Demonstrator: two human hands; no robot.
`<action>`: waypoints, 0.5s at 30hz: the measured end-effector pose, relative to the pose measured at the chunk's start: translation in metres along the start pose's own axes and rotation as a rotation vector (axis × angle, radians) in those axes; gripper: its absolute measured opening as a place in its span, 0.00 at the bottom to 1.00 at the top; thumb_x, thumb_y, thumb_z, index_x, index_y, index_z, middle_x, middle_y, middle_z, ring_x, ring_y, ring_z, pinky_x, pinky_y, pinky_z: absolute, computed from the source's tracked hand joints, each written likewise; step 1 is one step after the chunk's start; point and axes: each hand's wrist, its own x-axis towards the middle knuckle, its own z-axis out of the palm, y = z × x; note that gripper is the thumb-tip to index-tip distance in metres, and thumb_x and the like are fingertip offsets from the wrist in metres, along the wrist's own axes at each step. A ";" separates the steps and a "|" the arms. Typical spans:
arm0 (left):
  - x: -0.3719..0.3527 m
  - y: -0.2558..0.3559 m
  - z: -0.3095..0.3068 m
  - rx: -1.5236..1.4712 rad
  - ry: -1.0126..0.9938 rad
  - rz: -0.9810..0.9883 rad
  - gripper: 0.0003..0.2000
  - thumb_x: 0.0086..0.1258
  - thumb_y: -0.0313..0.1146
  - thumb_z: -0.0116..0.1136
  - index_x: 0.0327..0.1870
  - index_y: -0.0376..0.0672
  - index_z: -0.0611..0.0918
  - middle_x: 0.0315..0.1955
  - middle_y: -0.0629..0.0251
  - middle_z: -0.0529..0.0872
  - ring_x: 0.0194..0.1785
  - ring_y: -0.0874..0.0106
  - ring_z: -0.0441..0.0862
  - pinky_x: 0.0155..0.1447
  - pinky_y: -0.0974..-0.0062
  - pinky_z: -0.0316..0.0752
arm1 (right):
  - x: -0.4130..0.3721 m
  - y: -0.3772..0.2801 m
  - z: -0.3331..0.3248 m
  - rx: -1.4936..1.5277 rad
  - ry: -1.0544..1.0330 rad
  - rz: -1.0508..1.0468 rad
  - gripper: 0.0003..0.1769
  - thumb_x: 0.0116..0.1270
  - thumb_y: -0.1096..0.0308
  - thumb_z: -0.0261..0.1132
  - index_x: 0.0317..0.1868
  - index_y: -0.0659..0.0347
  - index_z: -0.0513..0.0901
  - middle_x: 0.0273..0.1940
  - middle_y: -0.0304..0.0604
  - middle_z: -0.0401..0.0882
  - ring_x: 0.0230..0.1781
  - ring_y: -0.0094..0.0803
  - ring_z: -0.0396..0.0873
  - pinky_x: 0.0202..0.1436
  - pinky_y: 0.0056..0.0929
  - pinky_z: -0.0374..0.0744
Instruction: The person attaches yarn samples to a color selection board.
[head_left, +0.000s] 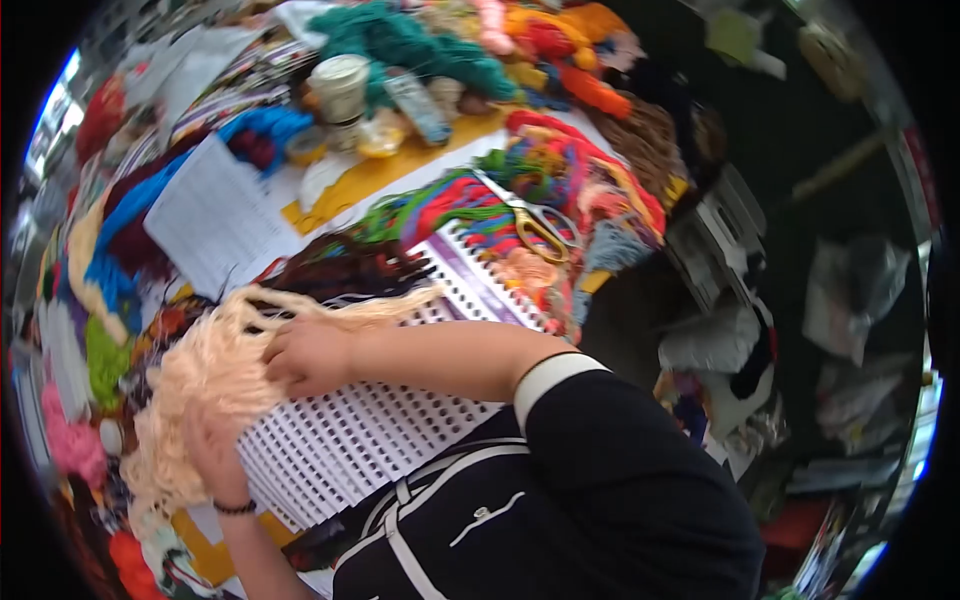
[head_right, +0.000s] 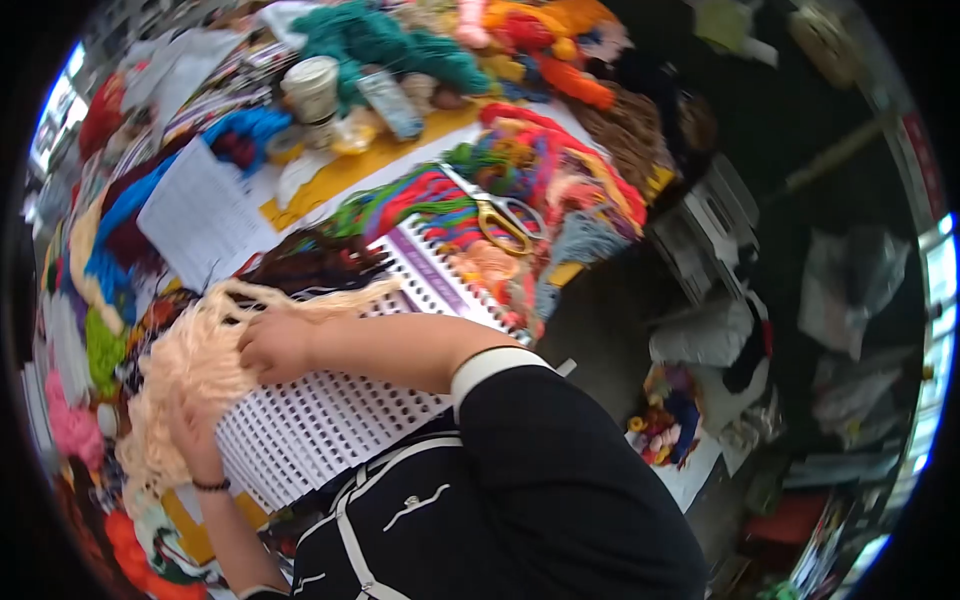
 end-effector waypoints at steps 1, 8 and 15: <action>-0.007 0.004 -0.010 -0.167 0.050 -0.124 0.21 0.69 0.26 0.47 0.63 0.34 0.68 0.57 0.54 0.73 0.59 0.66 0.71 0.62 0.73 0.64 | 0.003 -0.001 -0.006 0.154 -0.053 0.114 0.17 0.52 0.60 0.66 0.42 0.56 0.82 0.45 0.44 0.79 0.48 0.42 0.75 0.53 0.41 0.72; -0.099 -0.047 -0.069 0.039 0.167 -0.344 0.19 0.73 0.30 0.45 0.64 0.37 0.68 0.53 0.59 0.77 0.52 0.68 0.75 0.58 0.73 0.68 | -0.067 -0.010 -0.160 -0.128 0.446 0.440 0.20 0.58 0.60 0.65 0.49 0.58 0.78 0.42 0.48 0.80 0.43 0.43 0.79 0.46 0.39 0.76; -0.135 0.023 -0.085 0.286 0.464 -0.315 0.14 0.66 0.30 0.52 0.49 0.37 0.81 0.53 0.50 0.76 0.52 0.56 0.76 0.49 0.64 0.76 | -0.261 0.136 -0.337 -0.586 0.741 1.136 0.18 0.57 0.68 0.61 0.49 0.52 0.82 0.41 0.47 0.83 0.41 0.38 0.81 0.45 0.32 0.77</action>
